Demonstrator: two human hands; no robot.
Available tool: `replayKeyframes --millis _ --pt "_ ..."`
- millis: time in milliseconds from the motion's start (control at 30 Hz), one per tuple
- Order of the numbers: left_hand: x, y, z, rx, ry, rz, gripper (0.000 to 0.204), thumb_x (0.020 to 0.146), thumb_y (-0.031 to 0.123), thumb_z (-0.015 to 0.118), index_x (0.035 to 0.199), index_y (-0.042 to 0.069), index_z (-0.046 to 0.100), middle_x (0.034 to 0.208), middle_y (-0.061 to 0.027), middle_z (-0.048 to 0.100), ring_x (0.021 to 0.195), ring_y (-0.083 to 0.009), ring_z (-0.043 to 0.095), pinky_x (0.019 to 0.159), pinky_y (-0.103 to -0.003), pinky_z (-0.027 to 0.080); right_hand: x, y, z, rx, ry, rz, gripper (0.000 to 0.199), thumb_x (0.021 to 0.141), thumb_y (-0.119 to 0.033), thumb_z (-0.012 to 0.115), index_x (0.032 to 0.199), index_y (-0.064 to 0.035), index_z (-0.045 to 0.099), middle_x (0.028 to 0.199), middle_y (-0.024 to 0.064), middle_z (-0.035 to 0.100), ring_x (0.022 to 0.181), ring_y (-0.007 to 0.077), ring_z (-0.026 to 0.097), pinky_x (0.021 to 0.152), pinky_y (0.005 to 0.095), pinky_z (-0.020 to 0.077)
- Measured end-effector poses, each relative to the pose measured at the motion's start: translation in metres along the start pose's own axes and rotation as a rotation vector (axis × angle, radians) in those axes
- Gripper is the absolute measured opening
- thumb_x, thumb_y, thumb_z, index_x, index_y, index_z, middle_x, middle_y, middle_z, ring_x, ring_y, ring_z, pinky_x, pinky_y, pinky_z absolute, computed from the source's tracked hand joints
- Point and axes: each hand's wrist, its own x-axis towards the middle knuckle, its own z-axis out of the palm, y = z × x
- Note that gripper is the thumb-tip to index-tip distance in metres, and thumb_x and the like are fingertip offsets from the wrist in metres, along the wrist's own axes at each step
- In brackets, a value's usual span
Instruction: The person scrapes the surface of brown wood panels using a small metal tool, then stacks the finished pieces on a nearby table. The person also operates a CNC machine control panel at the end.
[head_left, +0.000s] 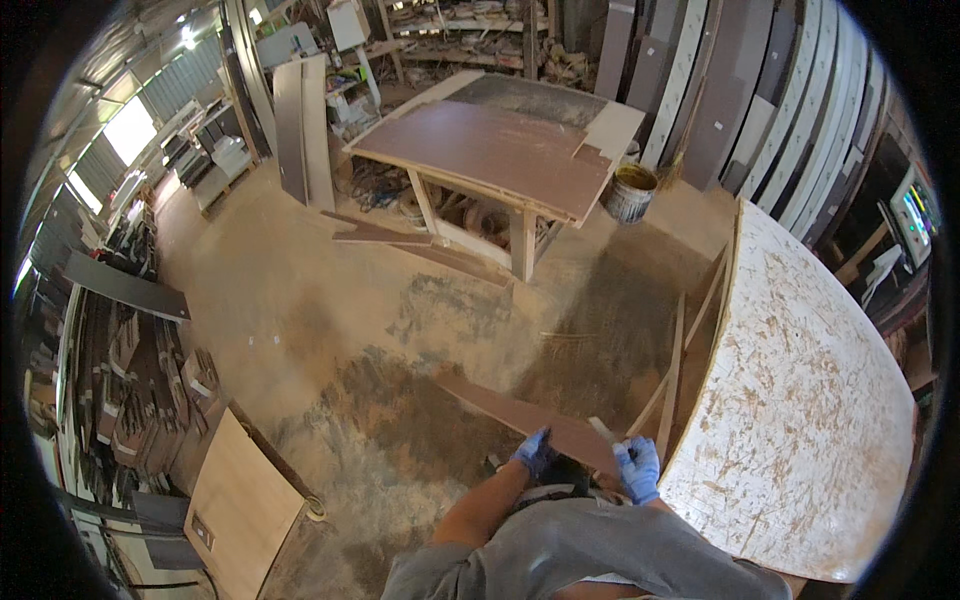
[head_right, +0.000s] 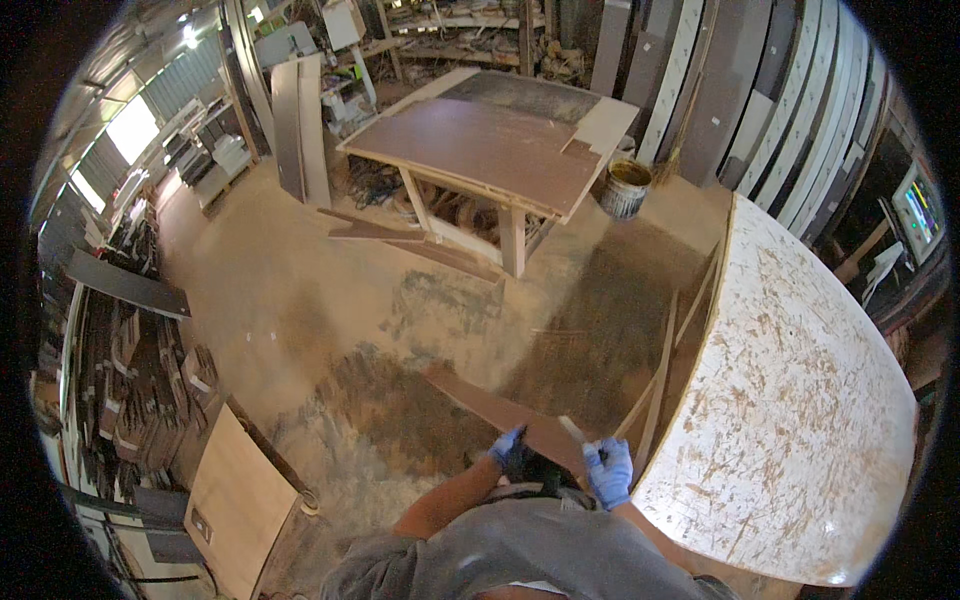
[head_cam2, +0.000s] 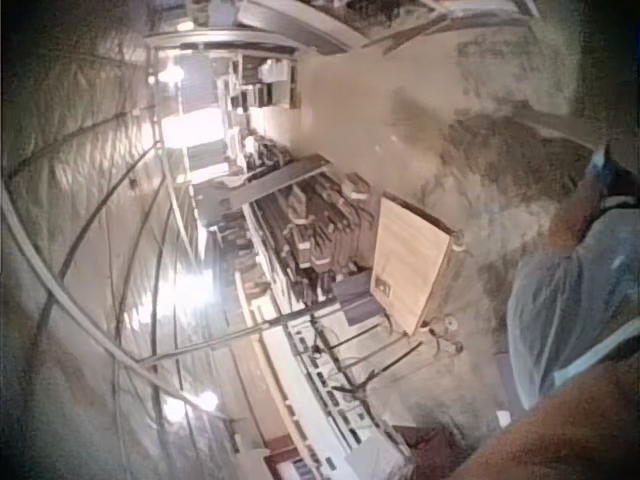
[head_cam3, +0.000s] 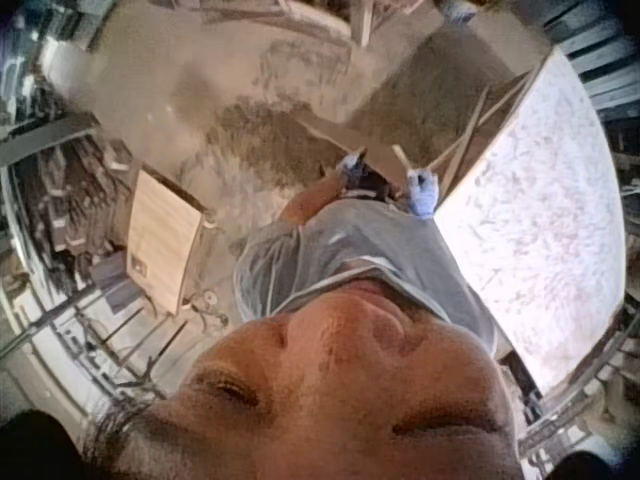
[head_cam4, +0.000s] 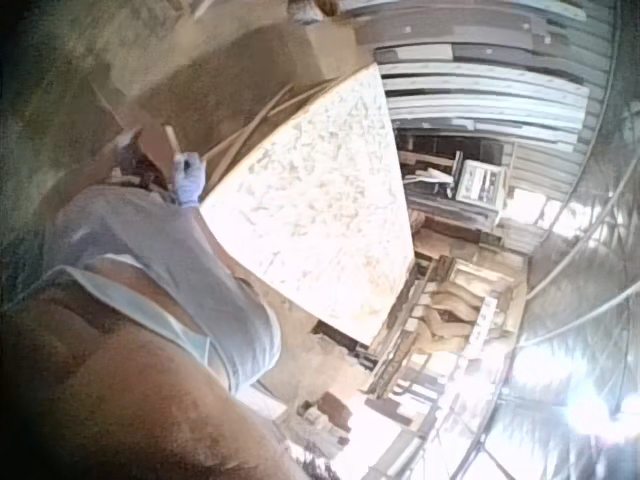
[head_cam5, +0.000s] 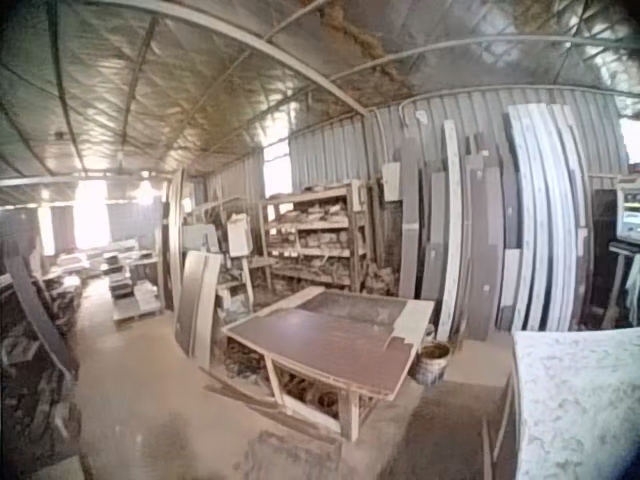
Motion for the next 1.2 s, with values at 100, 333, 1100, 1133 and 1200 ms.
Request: replayKeyframes --millis 100,333,1100,1133,1200 --pt "0.025 0.050 -0.025 0.012 0.003 0.128 0.039 0.093 0.029 0.047 0.122 0.004 0.047 0.120 -0.0135 0.054 0.107 -0.0312 0.052 0.089 -0.039 0.043 0.035 -0.021 0.033 -0.092 -0.092 -0.024 0.026 0.081 -0.023 0.064 0.071 -0.0046 0.050 0.069 0.0079 0.048 0.069 0.0241 0.045 0.066 0.0351 0.0376" --pt "0.029 0.175 0.031 -0.063 -0.163 0.210 0.033 0.081 0.026 0.061 0.102 0.003 0.053 0.098 -0.0166 0.060 0.091 -0.0341 0.057 0.081 -0.037 0.047 0.157 -0.015 0.177 -0.026 -0.181 -0.123 0.026 0.078 -0.030 0.064 0.072 -0.0066 0.057 0.069 0.0125 0.055 0.072 0.0307 0.050 0.066 0.0412 0.0407" --pt "0.152 0.324 0.190 0.663 0.423 0.036 0.028 0.088 0.039 0.048 0.087 0.015 0.063 0.083 -0.0046 0.064 0.072 -0.0178 0.058 0.064 -0.034 0.050 0.376 0.050 0.305 0.165 -0.135 0.657 0.022 0.078 -0.025 0.070 0.079 -0.0033 0.064 0.072 0.0028 0.062 0.062 0.0117 0.054 0.059 0.0299 0.0469" --pt "0.153 0.321 0.187 0.716 0.342 -0.024 0.031 0.088 0.040 0.046 0.091 0.015 0.063 0.086 -0.0051 0.064 0.076 -0.0187 0.058 0.069 -0.035 0.050 0.367 0.050 0.301 0.104 -0.100 0.626 0.025 0.077 -0.029 0.070 0.081 -0.0046 0.064 0.072 0.0057 0.063 0.064 0.0153 0.056 0.061 0.0312 0.0477" --pt "0.157 0.332 0.162 0.641 0.114 -0.084 0.034 0.090 0.040 0.043 0.098 0.013 0.063 0.094 -0.0062 0.064 0.083 -0.0205 0.059 0.077 -0.036 0.050 0.360 0.017 0.301 -0.009 -0.064 0.509 0.032 0.074 -0.037 0.070 0.085 -0.0072 0.066 0.074 0.0114 0.064 0.067 0.0224 0.060 0.066 0.0339 0.0493"
